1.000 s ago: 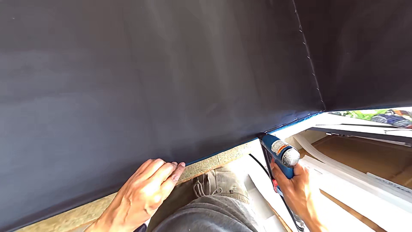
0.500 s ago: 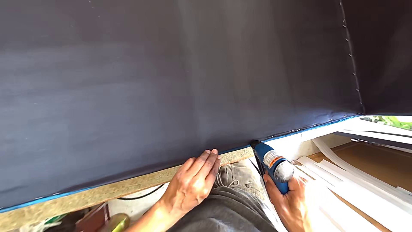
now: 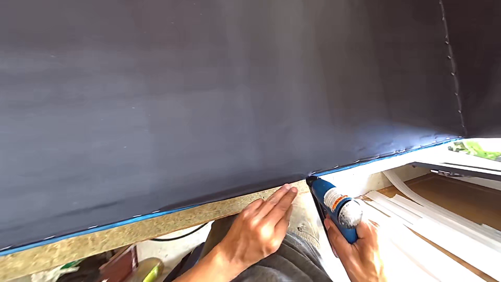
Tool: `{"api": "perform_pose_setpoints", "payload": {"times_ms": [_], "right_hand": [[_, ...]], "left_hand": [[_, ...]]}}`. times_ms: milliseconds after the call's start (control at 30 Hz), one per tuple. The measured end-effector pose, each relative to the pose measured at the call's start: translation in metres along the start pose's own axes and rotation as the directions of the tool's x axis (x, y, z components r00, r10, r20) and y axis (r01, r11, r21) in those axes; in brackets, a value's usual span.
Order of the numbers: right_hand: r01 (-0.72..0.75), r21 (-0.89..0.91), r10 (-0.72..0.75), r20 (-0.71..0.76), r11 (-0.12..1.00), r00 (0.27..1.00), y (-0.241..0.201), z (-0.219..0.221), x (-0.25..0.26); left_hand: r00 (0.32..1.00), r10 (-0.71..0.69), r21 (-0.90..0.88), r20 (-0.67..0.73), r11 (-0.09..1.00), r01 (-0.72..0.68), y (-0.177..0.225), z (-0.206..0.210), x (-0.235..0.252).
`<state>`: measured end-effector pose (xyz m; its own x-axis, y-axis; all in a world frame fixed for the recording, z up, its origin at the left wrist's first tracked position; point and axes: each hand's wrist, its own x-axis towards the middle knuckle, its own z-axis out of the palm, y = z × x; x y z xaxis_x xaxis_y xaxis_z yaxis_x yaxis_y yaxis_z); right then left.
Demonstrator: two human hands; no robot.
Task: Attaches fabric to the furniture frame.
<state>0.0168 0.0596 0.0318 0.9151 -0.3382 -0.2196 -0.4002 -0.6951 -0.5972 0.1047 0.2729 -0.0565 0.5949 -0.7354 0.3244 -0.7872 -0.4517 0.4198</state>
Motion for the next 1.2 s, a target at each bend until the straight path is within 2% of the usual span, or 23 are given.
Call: {"api": "perform_pose_setpoints", "payload": {"times_ms": [133,267,367,533,733,867,1067,1200], "right_hand": [[-0.063,0.041,0.062,0.040,0.997,0.997,-0.026,-0.001,-0.021],[-0.062,0.013,0.062,-0.029,0.998,0.998,-0.029,0.009,-0.027],[-0.051,-0.007,0.051,-0.048,0.999,0.998,-0.027,0.010,-0.027],[-0.022,0.010,0.023,-0.065,1.000,0.998,-0.017,0.006,-0.019],[0.025,0.048,-0.022,-0.078,0.999,0.997,-0.006,0.010,-0.006],[0.032,0.016,-0.030,-0.078,0.999,0.996,-0.004,0.022,-0.001],[0.006,0.101,-0.006,-0.007,0.995,1.000,-0.032,0.031,-0.012],[0.033,0.015,-0.032,-0.046,0.999,0.998,-0.054,0.057,-0.018]], "left_hand": [[0.991,-0.105,0.085,-0.087,0.990,0.113,-0.047,-0.036,-0.038],[0.997,-0.025,0.103,-0.075,0.994,0.033,-0.071,-0.040,-0.045],[0.998,0.032,0.091,-0.059,0.996,-0.027,-0.072,-0.039,-0.036],[0.989,0.076,0.061,-0.130,0.996,-0.068,-0.068,-0.043,-0.031],[0.994,0.101,0.091,0.031,0.990,-0.103,-0.067,-0.041,-0.039],[0.992,0.099,0.125,0.079,0.986,-0.108,-0.067,-0.045,-0.048],[0.996,0.023,0.211,0.082,0.977,-0.040,-0.054,-0.043,-0.063],[0.997,0.002,0.204,0.079,0.979,-0.018,-0.055,-0.045,-0.079]]}}
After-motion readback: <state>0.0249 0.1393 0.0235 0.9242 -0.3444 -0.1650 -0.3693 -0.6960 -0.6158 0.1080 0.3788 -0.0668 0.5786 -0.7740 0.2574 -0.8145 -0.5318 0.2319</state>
